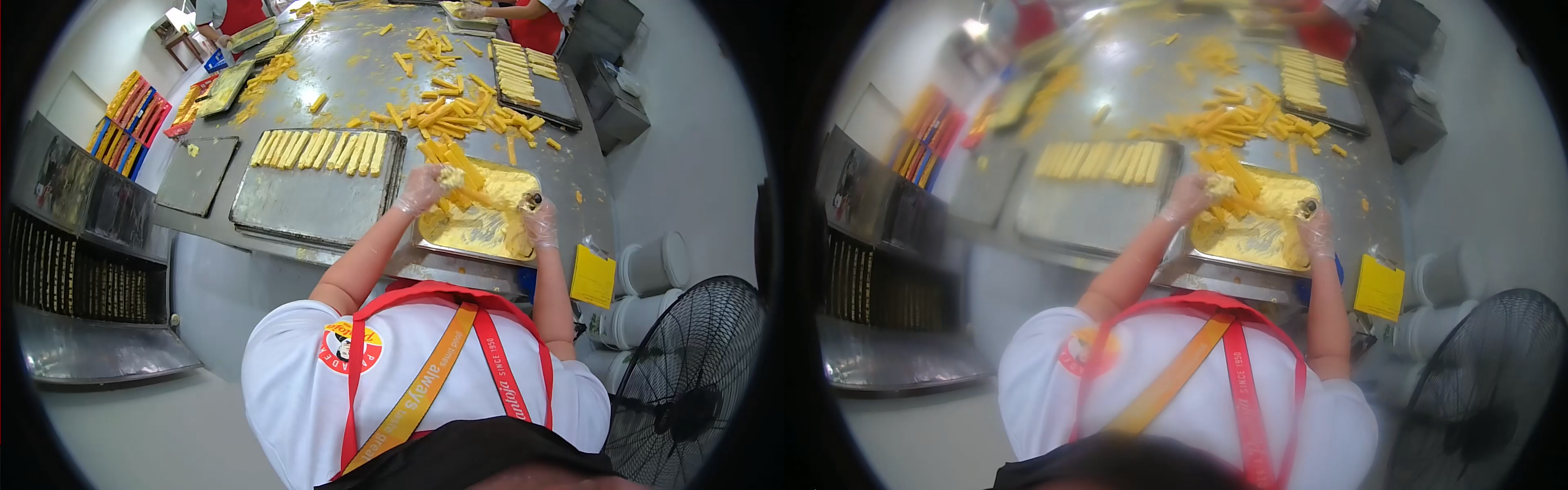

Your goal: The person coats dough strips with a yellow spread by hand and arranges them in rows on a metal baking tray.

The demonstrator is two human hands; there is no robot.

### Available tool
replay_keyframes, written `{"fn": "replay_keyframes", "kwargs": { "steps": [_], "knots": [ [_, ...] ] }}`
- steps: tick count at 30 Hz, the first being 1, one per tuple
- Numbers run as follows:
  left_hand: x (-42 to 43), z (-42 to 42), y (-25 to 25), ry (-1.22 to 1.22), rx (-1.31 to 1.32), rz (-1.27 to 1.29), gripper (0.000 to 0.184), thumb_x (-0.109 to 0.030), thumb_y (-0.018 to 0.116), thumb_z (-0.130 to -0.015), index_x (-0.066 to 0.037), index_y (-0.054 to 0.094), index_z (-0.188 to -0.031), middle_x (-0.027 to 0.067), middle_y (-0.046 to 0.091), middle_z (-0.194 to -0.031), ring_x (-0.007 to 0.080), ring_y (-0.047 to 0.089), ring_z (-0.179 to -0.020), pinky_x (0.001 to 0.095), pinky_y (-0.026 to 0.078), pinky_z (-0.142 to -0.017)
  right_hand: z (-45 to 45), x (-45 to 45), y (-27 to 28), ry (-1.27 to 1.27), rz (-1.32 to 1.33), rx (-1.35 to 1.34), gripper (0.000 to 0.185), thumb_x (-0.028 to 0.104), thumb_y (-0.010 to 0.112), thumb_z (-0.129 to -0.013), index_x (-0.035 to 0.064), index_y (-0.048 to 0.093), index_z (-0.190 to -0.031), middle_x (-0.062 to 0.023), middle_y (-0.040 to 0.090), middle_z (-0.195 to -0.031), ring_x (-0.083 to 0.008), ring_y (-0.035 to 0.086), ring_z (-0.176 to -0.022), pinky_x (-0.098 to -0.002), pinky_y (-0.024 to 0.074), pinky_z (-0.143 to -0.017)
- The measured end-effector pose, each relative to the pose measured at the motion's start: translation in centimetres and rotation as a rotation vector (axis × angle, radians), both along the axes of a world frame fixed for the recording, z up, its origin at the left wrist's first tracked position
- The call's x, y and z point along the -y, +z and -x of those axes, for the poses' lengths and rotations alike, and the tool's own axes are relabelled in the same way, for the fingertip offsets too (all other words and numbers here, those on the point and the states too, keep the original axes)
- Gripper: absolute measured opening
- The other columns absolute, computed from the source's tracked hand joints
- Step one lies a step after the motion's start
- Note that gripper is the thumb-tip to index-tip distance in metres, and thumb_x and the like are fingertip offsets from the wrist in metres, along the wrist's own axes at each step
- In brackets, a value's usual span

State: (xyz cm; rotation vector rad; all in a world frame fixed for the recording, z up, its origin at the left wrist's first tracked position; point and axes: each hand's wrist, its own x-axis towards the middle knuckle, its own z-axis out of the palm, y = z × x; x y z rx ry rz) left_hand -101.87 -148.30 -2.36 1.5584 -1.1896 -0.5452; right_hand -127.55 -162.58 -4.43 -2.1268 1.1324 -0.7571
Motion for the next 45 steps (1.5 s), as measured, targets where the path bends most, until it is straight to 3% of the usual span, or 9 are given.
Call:
{"fn": "replay_keyframes", "kwargs": {
  "steps": [3,7,12,16,20,24,32,35,45],
  "knots": [
    [-0.6,1.7,-1.3,-0.065,0.162,-0.013,0.022,-0.021,0.072,-0.081,-0.008,0.072,-0.098,0.0152,0.070,-0.088,0.0275,0.068,-0.079,0.0340,0.053,-0.072,-0.9,-2.8,0.6,0.214,0.324,-0.071,0.021,0.012,0.073,-0.077,0.0030,0.064,-0.093,-0.0095,0.064,-0.077,-0.0272,0.063,-0.067,-0.0331,0.0509,-0.065],
    [-1.2,2.6,-4.7,-0.093,0.310,0.018,0.028,-0.016,0.069,-0.078,-0.009,0.068,-0.106,0.0185,0.068,-0.091,0.0362,0.064,-0.087,0.0424,0.051,-0.077,0.0,-2.6,1.4,0.396,-0.527,0.025,0.019,0.011,0.071,-0.076,0.0026,0.063,-0.092,-0.0107,0.063,-0.076,-0.0299,0.063,-0.067,-0.0348,0.0509,-0.064],
    [-1.9,2.9,-3.9,-0.091,0.461,-0.206,0.030,-0.009,0.067,-0.076,-0.006,0.065,-0.105,0.0209,0.066,-0.094,0.0378,0.063,-0.091,0.0416,0.050,-0.078,-0.7,-1.2,1.1,0.102,0.267,-0.141,0.019,0.011,0.066,-0.078,0.0019,0.067,-0.095,-0.0130,0.069,-0.082,-0.0202,0.066,-0.073,-0.0327,0.0512,-0.070],
    [-1.9,2.8,-5.2,-0.067,0.467,-0.110,0.027,-0.010,0.066,-0.076,-0.005,0.063,-0.103,0.0212,0.065,-0.090,0.0396,0.062,-0.088,0.0436,0.049,-0.076,0.0,-2.4,2.4,0.368,-0.401,0.035,0.022,0.012,0.071,-0.074,0.0009,0.066,-0.092,-0.0188,0.068,-0.085,-0.0329,0.066,-0.076,-0.0364,0.0506,-0.069],
    [-2.3,3.4,-4.6,-0.055,0.449,-0.102,0.026,-0.013,0.066,-0.078,-0.005,0.062,-0.102,0.0212,0.065,-0.090,0.0402,0.062,-0.087,0.0445,0.049,-0.075,-0.3,0.5,1.2,0.005,0.144,-0.036,0.020,0.013,0.074,-0.077,0.0000,0.065,-0.091,-0.0052,0.067,-0.081,-0.0146,0.065,-0.077,-0.0356,0.0520,-0.068],
    [-1.6,3.6,-4.9,-0.007,0.485,-0.223,0.027,-0.021,0.067,-0.080,-0.004,0.062,-0.100,0.0215,0.065,-0.089,0.0404,0.062,-0.087,0.0447,0.049,-0.074,-1.7,-4.7,4.2,0.162,-0.658,0.737,0.021,0.012,0.072,-0.082,0.0011,0.063,-0.097,-0.0038,0.065,-0.086,-0.0147,0.065,-0.078,-0.0323,0.0536,-0.061],
    [-1.9,4.0,-5.3,-0.019,0.411,-0.139,0.031,-0.021,0.069,-0.077,-0.003,0.057,-0.098,0.0228,0.064,-0.089,0.0407,0.062,-0.088,0.0466,0.048,-0.078,-1.1,-1.7,0.3,-0.005,-0.306,0.331,0.024,0.004,0.071,-0.082,0.0004,0.059,-0.103,-0.0086,0.064,-0.089,-0.0173,0.066,-0.072,-0.0291,0.0578,-0.058],
    [-1.5,3.8,-6.4,0.018,0.411,-0.128,0.029,-0.017,0.067,-0.075,-0.003,0.057,-0.099,0.0231,0.064,-0.089,0.0407,0.062,-0.089,0.0469,0.048,-0.079,-1.6,-4.6,2.6,0.148,-0.602,0.711,0.024,0.012,0.070,-0.082,-0.0003,0.063,-0.102,-0.0084,0.066,-0.093,-0.0153,0.064,-0.078,-0.0302,0.0518,-0.066],
    [-1.7,3.1,-5.5,-0.023,0.279,-0.314,0.025,-0.016,0.063,-0.067,-0.002,0.067,-0.087,0.0228,0.066,-0.089,0.0399,0.063,-0.089,0.0468,0.050,-0.080,-1.5,-3.7,1.3,0.129,-0.482,0.626,0.024,0.006,0.071,-0.084,-0.0004,0.059,-0.104,-0.0091,0.064,-0.091,-0.0193,0.067,-0.074,-0.0302,0.0582,-0.059]
  ]
}}
